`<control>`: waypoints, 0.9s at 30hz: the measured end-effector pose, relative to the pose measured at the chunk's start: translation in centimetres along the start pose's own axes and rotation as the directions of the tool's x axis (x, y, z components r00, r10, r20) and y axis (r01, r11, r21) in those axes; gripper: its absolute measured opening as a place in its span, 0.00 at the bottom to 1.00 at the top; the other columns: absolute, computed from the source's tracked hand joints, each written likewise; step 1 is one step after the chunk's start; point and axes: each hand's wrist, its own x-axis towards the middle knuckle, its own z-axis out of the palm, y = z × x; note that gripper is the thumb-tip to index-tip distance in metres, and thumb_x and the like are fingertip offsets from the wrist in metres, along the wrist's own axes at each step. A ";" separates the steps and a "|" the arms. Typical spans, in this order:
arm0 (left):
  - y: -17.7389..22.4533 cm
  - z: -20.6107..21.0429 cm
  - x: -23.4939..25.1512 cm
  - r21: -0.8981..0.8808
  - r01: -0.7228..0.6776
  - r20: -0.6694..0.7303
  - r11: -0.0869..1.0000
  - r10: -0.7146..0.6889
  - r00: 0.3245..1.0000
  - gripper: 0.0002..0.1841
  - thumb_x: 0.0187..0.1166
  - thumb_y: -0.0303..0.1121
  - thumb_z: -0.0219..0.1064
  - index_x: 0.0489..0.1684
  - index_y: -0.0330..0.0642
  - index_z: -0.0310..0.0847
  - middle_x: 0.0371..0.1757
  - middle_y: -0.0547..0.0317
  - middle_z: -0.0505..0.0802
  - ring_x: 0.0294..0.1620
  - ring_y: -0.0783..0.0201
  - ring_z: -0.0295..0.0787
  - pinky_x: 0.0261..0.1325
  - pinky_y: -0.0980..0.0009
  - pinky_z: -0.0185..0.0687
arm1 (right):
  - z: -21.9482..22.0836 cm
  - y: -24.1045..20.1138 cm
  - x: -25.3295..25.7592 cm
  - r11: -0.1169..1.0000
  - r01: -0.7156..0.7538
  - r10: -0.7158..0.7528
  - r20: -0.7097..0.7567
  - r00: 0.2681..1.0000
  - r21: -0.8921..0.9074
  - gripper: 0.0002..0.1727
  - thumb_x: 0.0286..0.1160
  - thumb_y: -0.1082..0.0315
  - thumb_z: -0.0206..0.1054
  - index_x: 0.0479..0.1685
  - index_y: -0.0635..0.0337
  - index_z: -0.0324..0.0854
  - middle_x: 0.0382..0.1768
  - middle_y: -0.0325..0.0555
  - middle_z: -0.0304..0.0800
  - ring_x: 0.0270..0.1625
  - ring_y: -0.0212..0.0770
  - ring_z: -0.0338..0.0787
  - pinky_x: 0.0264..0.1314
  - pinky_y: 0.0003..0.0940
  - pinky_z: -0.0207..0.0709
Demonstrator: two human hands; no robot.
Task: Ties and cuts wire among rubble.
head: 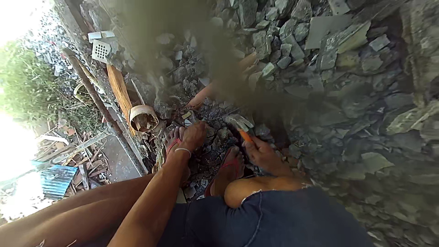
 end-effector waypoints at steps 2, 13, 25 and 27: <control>0.3 0.3 0.0 -0.134 0.033 0.005 0.990 -0.033 0.999 0.19 0.90 0.42 0.51 0.51 0.38 0.85 0.49 0.41 0.92 0.55 0.41 0.91 0.58 0.36 0.83 | 2.4 -0.4 1.4 0.979 0.052 -0.058 0.023 0.998 0.199 0.26 0.95 0.47 0.44 0.49 0.58 0.79 0.18 0.36 0.76 0.14 0.35 0.76 0.16 0.34 0.78; -1.4 1.1 -0.3 -0.256 0.044 -0.073 0.966 -0.065 0.995 0.19 0.92 0.43 0.52 0.45 0.39 0.87 0.41 0.43 0.92 0.47 0.43 0.92 0.53 0.38 0.85 | 4.3 0.7 5.6 0.950 -0.249 0.239 0.078 0.968 0.186 0.30 0.96 0.45 0.39 0.46 0.61 0.78 0.17 0.40 0.74 0.14 0.38 0.76 0.19 0.36 0.80; -0.4 -0.8 0.9 -0.194 0.181 -0.015 0.964 -0.187 0.982 0.21 0.94 0.44 0.50 0.48 0.39 0.86 0.41 0.42 0.92 0.49 0.42 0.91 0.56 0.36 0.81 | 6.0 1.4 5.4 0.975 -0.206 0.202 0.050 0.978 0.088 0.32 0.94 0.41 0.41 0.45 0.59 0.81 0.24 0.43 0.78 0.21 0.40 0.79 0.26 0.42 0.80; -0.5 -0.4 0.8 -0.194 0.182 -0.035 0.964 -0.192 0.981 0.21 0.94 0.45 0.50 0.46 0.39 0.86 0.38 0.42 0.92 0.46 0.42 0.91 0.53 0.36 0.82 | 6.5 1.2 4.6 0.977 -0.124 0.132 -0.037 0.991 0.175 0.30 0.94 0.42 0.41 0.41 0.57 0.79 0.20 0.39 0.75 0.17 0.37 0.76 0.21 0.37 0.77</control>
